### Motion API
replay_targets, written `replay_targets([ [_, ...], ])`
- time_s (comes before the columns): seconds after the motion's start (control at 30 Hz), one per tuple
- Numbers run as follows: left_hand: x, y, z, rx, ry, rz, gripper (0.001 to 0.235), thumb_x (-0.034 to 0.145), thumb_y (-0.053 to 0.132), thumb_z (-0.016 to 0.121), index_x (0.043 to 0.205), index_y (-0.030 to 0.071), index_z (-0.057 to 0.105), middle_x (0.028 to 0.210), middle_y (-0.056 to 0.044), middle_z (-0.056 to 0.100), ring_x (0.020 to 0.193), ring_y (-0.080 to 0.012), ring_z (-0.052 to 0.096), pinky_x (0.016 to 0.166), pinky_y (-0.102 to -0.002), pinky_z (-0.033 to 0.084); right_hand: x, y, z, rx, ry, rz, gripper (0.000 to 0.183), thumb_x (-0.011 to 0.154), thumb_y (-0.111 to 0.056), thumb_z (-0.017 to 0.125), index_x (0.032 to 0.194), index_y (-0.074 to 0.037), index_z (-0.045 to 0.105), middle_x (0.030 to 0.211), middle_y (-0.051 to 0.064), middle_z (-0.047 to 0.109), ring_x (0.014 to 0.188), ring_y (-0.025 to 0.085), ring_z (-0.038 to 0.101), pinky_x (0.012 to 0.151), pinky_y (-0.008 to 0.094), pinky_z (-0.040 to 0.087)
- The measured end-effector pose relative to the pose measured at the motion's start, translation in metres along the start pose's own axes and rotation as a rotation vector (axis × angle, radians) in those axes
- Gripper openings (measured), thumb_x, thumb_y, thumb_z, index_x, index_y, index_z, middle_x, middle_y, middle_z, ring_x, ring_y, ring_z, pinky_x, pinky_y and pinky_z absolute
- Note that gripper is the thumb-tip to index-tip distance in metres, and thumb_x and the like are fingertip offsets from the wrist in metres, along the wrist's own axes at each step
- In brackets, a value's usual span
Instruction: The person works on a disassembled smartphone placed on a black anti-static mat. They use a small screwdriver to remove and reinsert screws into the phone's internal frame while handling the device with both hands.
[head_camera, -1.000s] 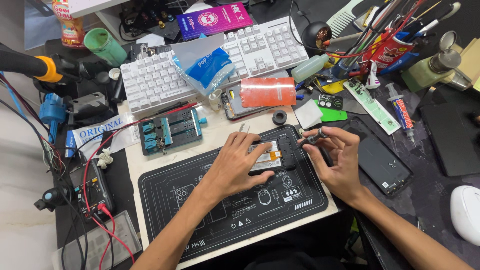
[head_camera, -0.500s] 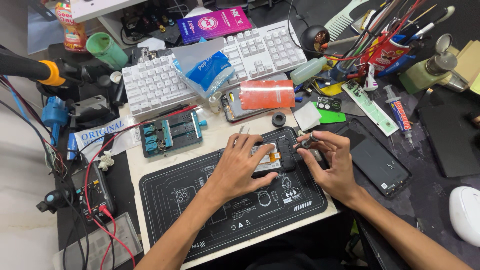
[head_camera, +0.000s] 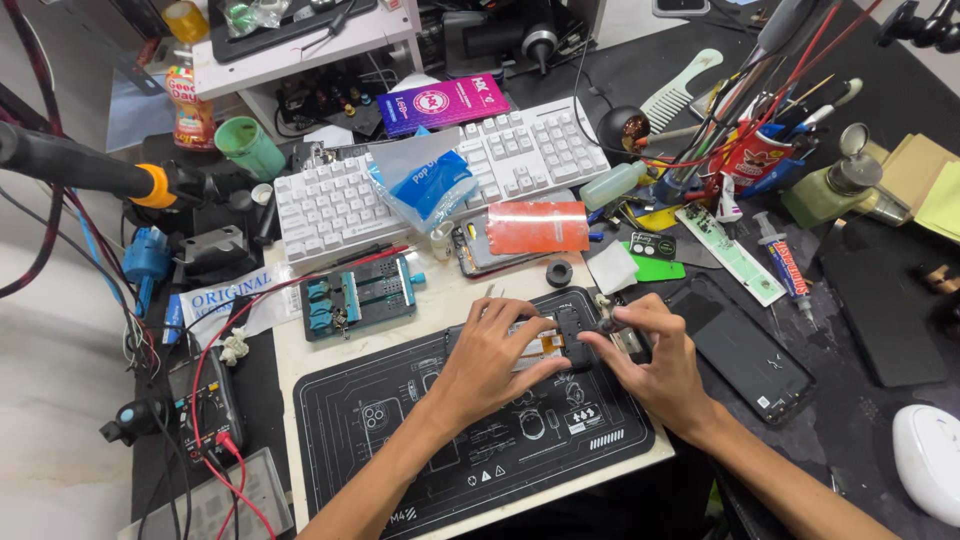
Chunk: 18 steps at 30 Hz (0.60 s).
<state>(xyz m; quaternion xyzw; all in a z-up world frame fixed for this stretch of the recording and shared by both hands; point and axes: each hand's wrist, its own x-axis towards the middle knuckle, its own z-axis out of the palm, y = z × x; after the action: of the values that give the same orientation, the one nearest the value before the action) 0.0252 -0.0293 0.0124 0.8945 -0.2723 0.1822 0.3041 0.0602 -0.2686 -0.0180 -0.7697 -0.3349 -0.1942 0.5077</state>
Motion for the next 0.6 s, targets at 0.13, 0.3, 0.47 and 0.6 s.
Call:
replay_targets([
  [0.13,0.008,0.004,0.000,-0.100,-0.029,-0.013,0.040,0.091,0.041,0.076,0.115,0.010,0.072,0.114,-0.009,0.066,0.113,-0.0286,0.061,0.103,-0.043,0.043,0.010,-0.011,-0.005,-0.057,-0.024,-0.027,0.062,0.080,-0.008,0.087,0.124,-0.008,0.043,0.093,0.011,0.063,0.081,0.017,0.066,0.065,0.027,0.053],
  [0.3,0.026,0.000,0.003,-0.375,-0.170,-0.029,0.042,0.090,0.031,0.076,0.123,0.006,0.069,0.121,-0.012,0.068,0.115,-0.0299,0.060,0.104,-0.041,0.043,0.025,-0.021,-0.005,0.035,0.013,-0.054,0.040,0.084,-0.002,0.083,0.110,-0.007,0.053,0.099,0.011,0.064,0.088,0.018,0.067,0.075,0.028,0.055],
  [0.47,0.043,-0.012,0.015,-0.736,-0.455,-0.218,0.054,0.088,0.025,0.066,0.137,0.006,0.060,0.130,-0.010,0.066,0.111,-0.0208,0.063,0.082,-0.035,0.056,0.026,-0.025,-0.010,0.157,-0.039,0.072,0.025,0.085,0.003,0.079,0.103,-0.005,0.064,0.097,0.010,0.067,0.086,0.016,0.069,0.075,0.028,0.057],
  [0.6,0.047,-0.029,0.027,-0.903,-0.472,-0.149,0.054,0.093,0.019,0.065,0.144,0.002,0.056,0.133,-0.011,0.068,0.118,-0.0167,0.062,0.098,-0.033,0.053,0.032,-0.026,-0.013,0.207,-0.111,0.092,0.016,0.093,0.008,0.070,0.102,-0.004,0.066,0.100,0.012,0.074,0.095,0.017,0.073,0.104,0.036,0.055],
])
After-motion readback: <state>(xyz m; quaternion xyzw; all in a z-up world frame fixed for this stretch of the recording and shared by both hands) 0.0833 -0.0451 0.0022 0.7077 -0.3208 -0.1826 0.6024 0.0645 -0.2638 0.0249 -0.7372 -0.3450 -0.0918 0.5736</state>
